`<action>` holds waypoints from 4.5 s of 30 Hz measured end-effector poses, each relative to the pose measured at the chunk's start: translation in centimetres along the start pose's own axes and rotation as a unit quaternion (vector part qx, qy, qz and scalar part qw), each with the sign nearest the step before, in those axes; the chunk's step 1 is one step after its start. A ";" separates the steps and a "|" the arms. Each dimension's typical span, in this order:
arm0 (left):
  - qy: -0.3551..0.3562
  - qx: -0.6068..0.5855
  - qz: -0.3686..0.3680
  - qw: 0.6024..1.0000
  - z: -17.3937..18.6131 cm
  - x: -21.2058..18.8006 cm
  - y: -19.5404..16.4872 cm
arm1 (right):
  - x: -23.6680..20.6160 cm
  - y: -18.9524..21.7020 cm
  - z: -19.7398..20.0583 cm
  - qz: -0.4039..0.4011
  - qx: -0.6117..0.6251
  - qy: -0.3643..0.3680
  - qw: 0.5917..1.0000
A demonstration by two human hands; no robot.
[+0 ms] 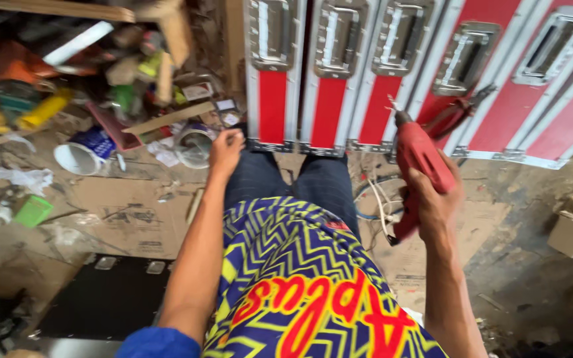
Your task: The person uses a drill to secure metal handles onto red flight cases, positioning the handles into slots and drilling fasteners into the case frames.
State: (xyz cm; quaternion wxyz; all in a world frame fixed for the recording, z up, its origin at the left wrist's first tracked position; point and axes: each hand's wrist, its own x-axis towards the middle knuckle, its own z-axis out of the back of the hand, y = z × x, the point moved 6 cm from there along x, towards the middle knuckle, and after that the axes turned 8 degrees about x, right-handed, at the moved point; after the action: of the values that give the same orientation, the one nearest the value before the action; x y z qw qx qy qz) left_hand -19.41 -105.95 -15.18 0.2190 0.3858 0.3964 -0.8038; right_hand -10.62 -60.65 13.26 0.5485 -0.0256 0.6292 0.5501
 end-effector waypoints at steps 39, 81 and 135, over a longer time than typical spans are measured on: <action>0.384 -0.428 0.104 0.812 -40.1 -8.5 -32.6 | 12.5 6.9 5.3 0.136 -0.245 0.047 0.959; 0.270 -0.605 0.242 0.709 -43.6 -6.0 -34.0 | 18.9 11.4 -1.6 0.162 -0.540 0.157 0.811; 0.229 -0.690 0.184 0.662 -41.8 -5.5 -39.0 | 17.9 14.8 -3.0 0.177 -0.587 0.168 0.772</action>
State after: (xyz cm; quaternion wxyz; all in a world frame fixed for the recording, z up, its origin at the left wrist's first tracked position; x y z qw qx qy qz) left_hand -23.07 -49.05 -8.81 0.4680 0.3611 0.7960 -0.1305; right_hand -29.13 -46.73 9.65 0.2054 -0.3230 0.2597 0.8866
